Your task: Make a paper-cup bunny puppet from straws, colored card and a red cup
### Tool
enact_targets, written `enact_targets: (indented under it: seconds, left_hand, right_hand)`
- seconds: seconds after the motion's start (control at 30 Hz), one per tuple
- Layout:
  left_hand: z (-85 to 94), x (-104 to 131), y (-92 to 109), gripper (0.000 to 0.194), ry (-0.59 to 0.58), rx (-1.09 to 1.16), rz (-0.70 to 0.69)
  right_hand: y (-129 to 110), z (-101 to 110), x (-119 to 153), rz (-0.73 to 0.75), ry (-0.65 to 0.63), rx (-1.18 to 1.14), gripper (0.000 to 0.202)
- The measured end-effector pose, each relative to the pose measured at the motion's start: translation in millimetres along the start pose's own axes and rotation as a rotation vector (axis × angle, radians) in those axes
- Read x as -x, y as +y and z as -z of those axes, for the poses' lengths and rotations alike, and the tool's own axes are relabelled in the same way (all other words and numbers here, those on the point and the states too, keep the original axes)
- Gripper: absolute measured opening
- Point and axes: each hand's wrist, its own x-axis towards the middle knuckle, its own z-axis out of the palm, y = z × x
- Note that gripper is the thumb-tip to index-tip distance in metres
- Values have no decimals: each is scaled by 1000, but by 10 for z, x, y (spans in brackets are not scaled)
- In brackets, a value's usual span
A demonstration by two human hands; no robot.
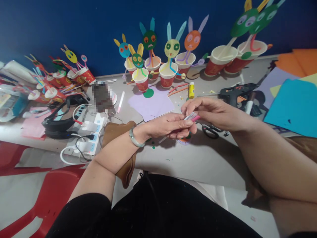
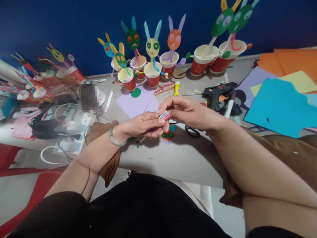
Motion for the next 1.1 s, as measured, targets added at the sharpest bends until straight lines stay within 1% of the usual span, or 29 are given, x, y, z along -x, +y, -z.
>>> enact_targets:
  seconds: [0.17, 0.27, 0.33, 0.43, 0.5, 0.57, 0.63, 0.77, 0.87, 1.0, 1.1]
  left_hand:
    - [-20, 9, 30, 41, 11, 11, 53]
    - [-30, 12, 26, 43, -6, 42, 26]
    - [-34, 8, 12, 45, -7, 49, 19]
    - [-34, -5, -11, 48, -4, 27, 34]
    - [-30, -9, -19, 50, -4, 9, 22]
    - [-22, -5, -13, 49, 12, -9, 3]
    - [-14, 6, 8, 45, 51, -25, -6]
    - [-19, 23, 71, 37, 140, -44, 11]
    - [-34, 15, 103, 32, 201, -60, 18]
    - [-46, -9, 100, 30, 273, -75, 0]
    - [-48, -20, 80, 30, 311, -80, -26]
  right_hand:
    - [3, -4, 30, 69, -77, -3, 30]
    - [-4, 2, 33, 129, -97, 31, 28]
    - [-17, 9, 27, 157, -114, 66, 31]
    - [-36, 16, 15, 144, -125, 104, 38]
    - [-35, 14, 10, 115, -118, 104, 39]
    - [-22, 4, 4, 82, -96, 73, 34]
    - [-11, -14, -2, 51, -30, 20, 30]
    - [-32, -52, -23, -18, 123, -18, 36]
    - [-63, -64, -43, -64, 140, 27, 35]
    - [-66, -61, -62, -62, 161, 78, 31]
    - [-61, -57, -60, -71, 177, 105, 33]
